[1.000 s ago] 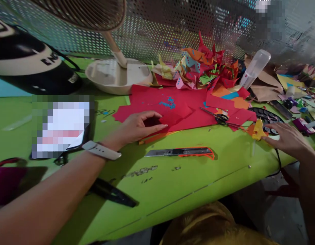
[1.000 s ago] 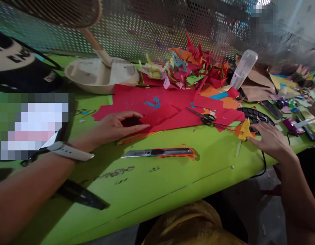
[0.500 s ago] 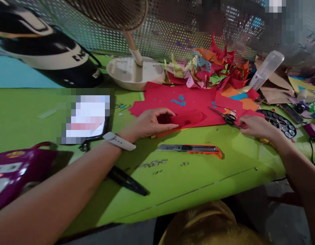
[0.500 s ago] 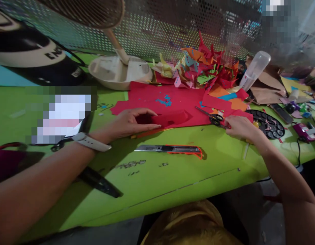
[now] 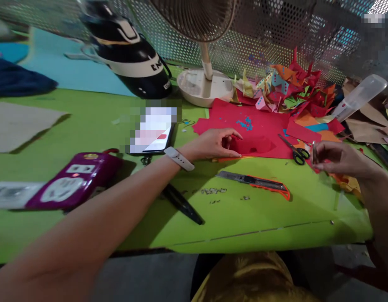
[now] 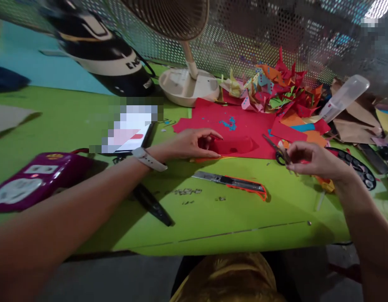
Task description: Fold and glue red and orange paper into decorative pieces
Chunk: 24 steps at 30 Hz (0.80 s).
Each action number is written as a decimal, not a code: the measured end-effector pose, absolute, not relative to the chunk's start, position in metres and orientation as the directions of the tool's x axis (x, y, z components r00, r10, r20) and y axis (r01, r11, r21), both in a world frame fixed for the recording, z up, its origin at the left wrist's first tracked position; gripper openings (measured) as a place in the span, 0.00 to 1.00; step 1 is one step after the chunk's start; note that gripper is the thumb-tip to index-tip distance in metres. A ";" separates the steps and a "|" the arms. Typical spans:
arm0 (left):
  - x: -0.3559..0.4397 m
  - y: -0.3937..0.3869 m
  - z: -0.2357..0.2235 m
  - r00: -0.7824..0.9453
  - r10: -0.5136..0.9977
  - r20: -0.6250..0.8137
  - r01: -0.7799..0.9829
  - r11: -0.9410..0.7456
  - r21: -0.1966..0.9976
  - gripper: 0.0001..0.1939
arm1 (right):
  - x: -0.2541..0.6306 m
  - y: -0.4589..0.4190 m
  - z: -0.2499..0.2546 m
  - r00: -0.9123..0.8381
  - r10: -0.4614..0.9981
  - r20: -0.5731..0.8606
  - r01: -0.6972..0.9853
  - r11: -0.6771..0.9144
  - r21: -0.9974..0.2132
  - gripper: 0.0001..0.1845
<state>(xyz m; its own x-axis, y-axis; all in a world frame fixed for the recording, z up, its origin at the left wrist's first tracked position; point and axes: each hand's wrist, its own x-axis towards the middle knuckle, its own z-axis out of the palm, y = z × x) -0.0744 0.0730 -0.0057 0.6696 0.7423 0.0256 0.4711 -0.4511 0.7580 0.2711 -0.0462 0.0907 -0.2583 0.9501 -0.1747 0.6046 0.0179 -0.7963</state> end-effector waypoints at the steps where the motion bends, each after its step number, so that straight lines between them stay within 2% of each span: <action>1: -0.075 0.074 -0.007 0.674 0.738 0.034 0.451 -0.447 0.773 0.26 | 0.264 -0.039 0.086 -0.213 0.968 -0.132 0.538 0.004 -0.843 0.13; 6: -0.075 0.075 -0.013 0.687 0.723 0.074 0.383 -0.447 0.808 0.24 | 0.232 0.013 0.060 0.013 0.997 0.082 0.312 0.074 -0.947 0.20; 9: -0.076 0.076 -0.015 0.690 0.720 0.069 0.389 -0.449 0.804 0.24 | 0.220 0.041 0.042 0.139 0.983 0.123 0.316 0.074 -0.946 0.15; 12: -0.076 0.077 -0.018 0.688 0.723 0.064 0.382 -0.435 0.815 0.25 | 0.211 0.056 0.028 0.137 0.974 0.181 0.388 0.115 -0.914 0.12; 14: -0.076 0.078 -0.019 0.679 0.731 0.066 0.395 -0.439 0.807 0.26 | 0.209 0.059 0.026 0.086 0.948 0.306 0.535 0.215 -0.817 0.11; 17: -0.076 0.078 -0.019 0.670 0.739 0.071 0.425 -0.460 0.779 0.27 | 0.212 0.057 0.033 -0.004 0.886 0.464 0.787 0.289 -0.545 0.11; 18: -0.075 0.078 -0.019 0.669 0.740 0.070 0.432 -0.464 0.774 0.28 | 0.214 0.057 0.036 -0.030 0.892 0.451 0.831 0.273 -0.486 0.11; 20: -0.075 0.078 -0.019 0.670 0.739 0.071 0.430 -0.465 0.774 0.26 | 0.218 0.057 0.041 -0.039 0.929 0.369 0.869 0.213 -0.447 0.12; 22: -0.074 0.078 -0.018 0.675 0.734 0.077 0.419 -0.467 0.779 0.25 | 0.219 0.060 0.043 -0.002 0.951 0.310 0.867 0.156 -0.473 0.11; 24: -0.074 0.078 -0.018 0.679 0.729 0.085 0.417 -0.478 0.773 0.24 | 0.218 0.065 0.043 0.049 0.960 0.276 0.811 0.123 -0.572 0.08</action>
